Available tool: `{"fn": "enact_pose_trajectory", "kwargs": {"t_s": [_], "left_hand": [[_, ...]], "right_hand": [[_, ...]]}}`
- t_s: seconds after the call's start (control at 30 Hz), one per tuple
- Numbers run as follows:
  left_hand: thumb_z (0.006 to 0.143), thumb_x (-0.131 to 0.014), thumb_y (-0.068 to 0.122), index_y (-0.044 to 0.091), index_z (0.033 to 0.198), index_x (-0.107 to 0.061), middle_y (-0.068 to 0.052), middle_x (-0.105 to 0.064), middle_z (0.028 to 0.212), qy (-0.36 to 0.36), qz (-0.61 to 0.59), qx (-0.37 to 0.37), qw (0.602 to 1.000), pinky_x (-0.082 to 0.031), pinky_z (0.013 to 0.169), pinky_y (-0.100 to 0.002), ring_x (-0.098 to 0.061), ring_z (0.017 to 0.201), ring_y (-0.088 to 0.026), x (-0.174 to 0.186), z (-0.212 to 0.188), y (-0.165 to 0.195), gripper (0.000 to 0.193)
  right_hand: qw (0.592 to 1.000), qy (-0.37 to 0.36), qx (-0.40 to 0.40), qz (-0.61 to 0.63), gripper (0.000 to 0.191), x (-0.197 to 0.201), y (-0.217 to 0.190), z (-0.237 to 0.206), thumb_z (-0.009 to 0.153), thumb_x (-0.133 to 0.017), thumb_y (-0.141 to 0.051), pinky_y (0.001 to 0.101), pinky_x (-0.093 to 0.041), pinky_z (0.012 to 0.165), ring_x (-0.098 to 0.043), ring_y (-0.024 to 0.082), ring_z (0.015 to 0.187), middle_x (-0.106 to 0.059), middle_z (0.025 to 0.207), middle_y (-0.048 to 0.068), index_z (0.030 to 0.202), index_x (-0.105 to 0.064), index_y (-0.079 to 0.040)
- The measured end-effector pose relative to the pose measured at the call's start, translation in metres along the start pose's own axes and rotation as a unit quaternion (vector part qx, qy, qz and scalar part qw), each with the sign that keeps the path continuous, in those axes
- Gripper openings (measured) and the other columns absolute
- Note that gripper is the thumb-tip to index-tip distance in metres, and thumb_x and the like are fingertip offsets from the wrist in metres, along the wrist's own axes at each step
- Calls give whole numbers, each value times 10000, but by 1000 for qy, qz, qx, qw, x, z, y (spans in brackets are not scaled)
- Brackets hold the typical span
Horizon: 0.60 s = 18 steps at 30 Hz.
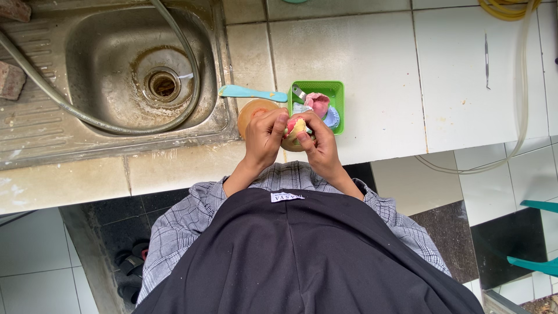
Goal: The person holds a blue dental impression against a benchtop model trimmer, grinding its edge. They then carry the impression to a sink counter, pick a stone dental model from a green basket, fit it into the impression, and use a metal spatula tool to trim and clean the model's edges while turning it over repeatedly.
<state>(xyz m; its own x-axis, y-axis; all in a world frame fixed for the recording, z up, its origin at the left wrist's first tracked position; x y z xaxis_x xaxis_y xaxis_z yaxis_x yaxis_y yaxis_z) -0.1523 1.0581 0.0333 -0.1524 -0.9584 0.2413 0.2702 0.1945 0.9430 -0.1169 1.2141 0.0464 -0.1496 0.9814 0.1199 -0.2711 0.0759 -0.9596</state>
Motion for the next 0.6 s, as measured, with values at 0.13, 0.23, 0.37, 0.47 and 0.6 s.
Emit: {"fn": "enact_pose_trajectory", "kwargs": {"t_s": [0.13,0.23,0.37,0.47,0.6], "left_hand": [[1058,-440,499,30,886,-547,-120,-523,742,-10,28,-28,999,-403,620,-387,-559,684,-281,-2,1,1,511],[1031,-535,483,17,835,-550,-116,-535,695,-27,23,2,999,-406,582,-374,-541,616,-249,-4,3,1,506],[1060,-525,447,15,878,-560,-102,-516,712,-57,-40,9,998,-408,613,-353,-523,646,-208,-4,5,-1,470],[1070,-525,416,13,890,-579,-93,-517,714,-51,-62,14,997,-410,617,-340,-512,656,-188,-4,5,-2,445],[1074,-525,398,7,909,-602,-87,-514,706,-62,-76,24,995,-404,614,-330,-496,658,-166,-5,6,-6,431]], "right_hand": [[999,5,-32,10,352,2,-2,3,1099,-576,-319,249,-502,976,-620,137,1102,-638,1152,61,1230,-616,6],[999,12,-47,16,351,3,-2,2,1095,-576,-305,246,-498,965,-612,137,1106,-636,1159,62,1239,-610,13],[999,12,-30,26,342,4,0,1,1107,-572,-285,259,-484,1011,-603,146,1125,-631,1179,70,1259,-607,19],[999,8,-28,30,353,5,4,2,1102,-571,-287,259,-482,1012,-601,147,1122,-630,1180,72,1271,-605,21],[998,-3,-29,51,366,8,13,-1,1114,-562,-297,252,-468,1038,-592,144,1149,-620,1207,63,1295,-593,21]]}}
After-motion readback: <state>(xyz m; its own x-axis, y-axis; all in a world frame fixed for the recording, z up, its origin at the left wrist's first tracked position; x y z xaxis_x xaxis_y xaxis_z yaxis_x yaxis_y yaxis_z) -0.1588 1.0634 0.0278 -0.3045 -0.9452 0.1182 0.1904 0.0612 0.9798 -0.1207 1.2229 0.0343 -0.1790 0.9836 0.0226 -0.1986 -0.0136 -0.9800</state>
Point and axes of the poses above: each hand's wrist, its own z-axis towards the middle knuckle, its own x-axis out of the back of the hand, y = z × x, the point moved 3 cm from there along z, towards the middle knuckle
